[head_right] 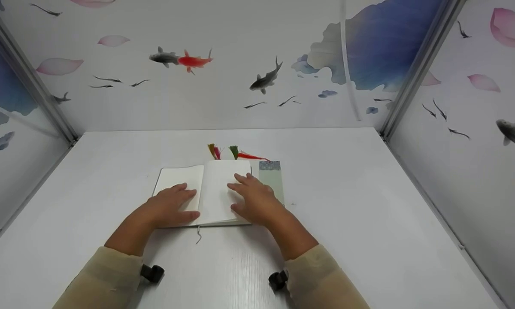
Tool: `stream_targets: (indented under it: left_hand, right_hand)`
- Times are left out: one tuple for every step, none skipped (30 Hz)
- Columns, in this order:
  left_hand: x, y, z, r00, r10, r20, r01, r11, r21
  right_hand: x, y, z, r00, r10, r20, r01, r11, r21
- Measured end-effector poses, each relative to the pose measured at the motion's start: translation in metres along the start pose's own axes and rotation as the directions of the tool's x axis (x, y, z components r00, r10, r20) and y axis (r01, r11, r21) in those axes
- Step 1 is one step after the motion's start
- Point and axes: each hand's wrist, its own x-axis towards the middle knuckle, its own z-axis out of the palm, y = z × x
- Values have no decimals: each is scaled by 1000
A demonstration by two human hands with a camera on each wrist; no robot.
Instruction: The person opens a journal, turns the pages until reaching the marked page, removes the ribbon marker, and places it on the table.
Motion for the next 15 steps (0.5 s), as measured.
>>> stream_targets:
  left_hand:
    - [0,0,0,1000,2,-1,-2,1000,0]
    - [0,0,0,1000,2,-1,-2,1000,2]
    - [0,0,0,1000,5,-5,-5,1000,4]
    - [0,0,-1,1000,8,-8,-8,1000,3]
    - [0,0,-1,1000,10,-10,-10,1000,3]
    - [0,0,-1,1000,11,-13,-11,1000,1]
    - [0,0,-1,1000,12,-15,-12,1000,0]
    - [0,0,-1,1000,13,-17,-13,1000,-1]
    - [-1,1,-1,1000,12,-18,-12,1000,-2]
    - [-1,1,-1,1000,9,-15,-9,1000,-3]
    - [-1,1,-1,1000,6,-14,-6,1000,-3]
    - [-1,2,-1,1000,2,-13,-2,1000,-5]
    - [-1,2,-1,1000,-1,-12,1,1000,-3]
    - [-1,2,-1,1000,-4,-10,4,1000,-2]
    - [-1,2,-1,1000,-6,-8,6,1000,1]
  right_hand:
    - [0,0,1,1000,-9,17,9,1000,-15]
    - [0,0,2,999,-17,31,17,1000,-26]
    - [0,1,2,999,-24,44,26,999,-37]
    - [0,2,3,998,-29,57,32,999,-41]
    - [0,3,4,997,-37,69,40,998,-43]
    - [0,4,4,996,-45,81,49,998,-47]
    - [0,4,5,994,-53,92,58,997,-52]
    - [-1,5,5,993,-55,103,61,997,-53]
    - [-1,6,6,992,-60,115,67,996,-51]
    - [-2,7,6,990,-70,125,76,996,-45]
    - [-2,8,6,988,-76,133,82,996,-44]
    - [-2,8,7,987,-81,140,88,995,-46]
    - [-3,9,7,986,-84,146,91,995,-44]
    - [-3,9,8,985,-86,150,94,995,-45]
    - [-3,9,8,984,-88,155,97,994,-49]
